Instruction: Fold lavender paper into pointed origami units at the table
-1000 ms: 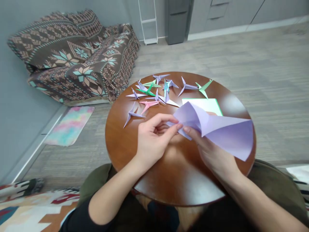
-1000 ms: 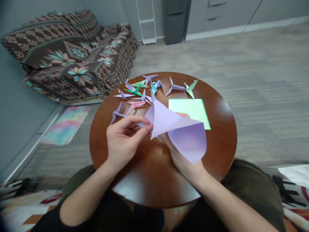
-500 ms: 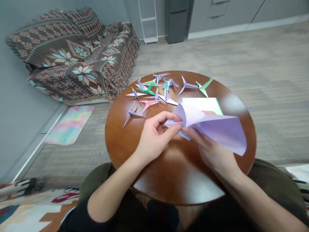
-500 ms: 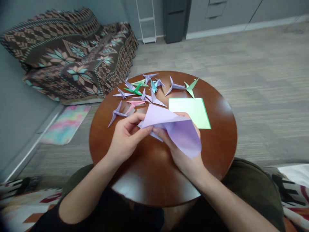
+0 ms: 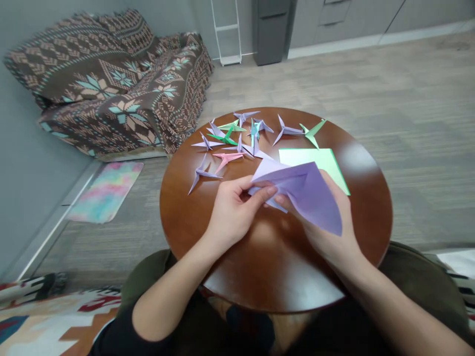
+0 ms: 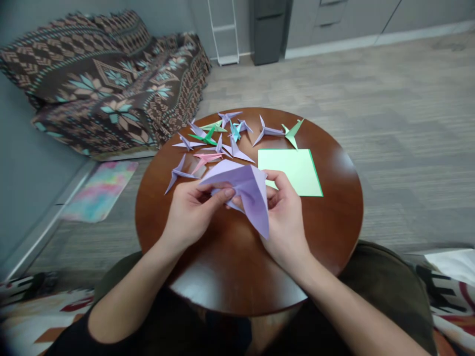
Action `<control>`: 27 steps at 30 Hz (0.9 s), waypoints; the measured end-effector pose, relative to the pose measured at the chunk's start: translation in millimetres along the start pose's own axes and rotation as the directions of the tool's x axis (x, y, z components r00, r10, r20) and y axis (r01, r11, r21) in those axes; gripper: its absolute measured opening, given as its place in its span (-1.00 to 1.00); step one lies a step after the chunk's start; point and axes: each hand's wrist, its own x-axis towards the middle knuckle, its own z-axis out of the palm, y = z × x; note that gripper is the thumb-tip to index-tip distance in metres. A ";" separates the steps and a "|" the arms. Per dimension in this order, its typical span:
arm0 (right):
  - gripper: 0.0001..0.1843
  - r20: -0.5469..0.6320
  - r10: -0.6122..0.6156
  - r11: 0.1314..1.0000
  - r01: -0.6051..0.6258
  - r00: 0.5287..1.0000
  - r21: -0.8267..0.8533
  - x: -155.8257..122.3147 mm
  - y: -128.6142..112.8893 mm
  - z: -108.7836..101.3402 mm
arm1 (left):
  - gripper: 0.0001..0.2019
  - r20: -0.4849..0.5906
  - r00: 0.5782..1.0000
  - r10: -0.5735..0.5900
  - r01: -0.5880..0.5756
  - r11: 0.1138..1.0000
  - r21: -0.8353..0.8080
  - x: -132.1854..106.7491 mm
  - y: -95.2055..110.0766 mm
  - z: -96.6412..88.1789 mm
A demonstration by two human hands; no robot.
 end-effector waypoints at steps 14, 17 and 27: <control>-0.86 0.194 -0.508 0.688 0.531 0.839 -0.495 8.9 11.5 -10.6 | -0.81 -0.007 0.992 0.124 -0.111 0.907 0.407 3.4 -4.7 -11.9; -0.93 0.241 -0.503 0.634 0.544 0.830 -0.550 10.9 11.7 -13.8 | -0.80 0.012 0.993 0.121 -0.116 0.909 0.400 3.7 -6.7 -11.4; -0.89 0.227 -0.471 0.653 0.510 0.853 -0.561 7.2 10.7 -7.2 | -0.80 0.014 0.999 0.040 -0.042 0.965 0.258 2.2 -3.0 -1.9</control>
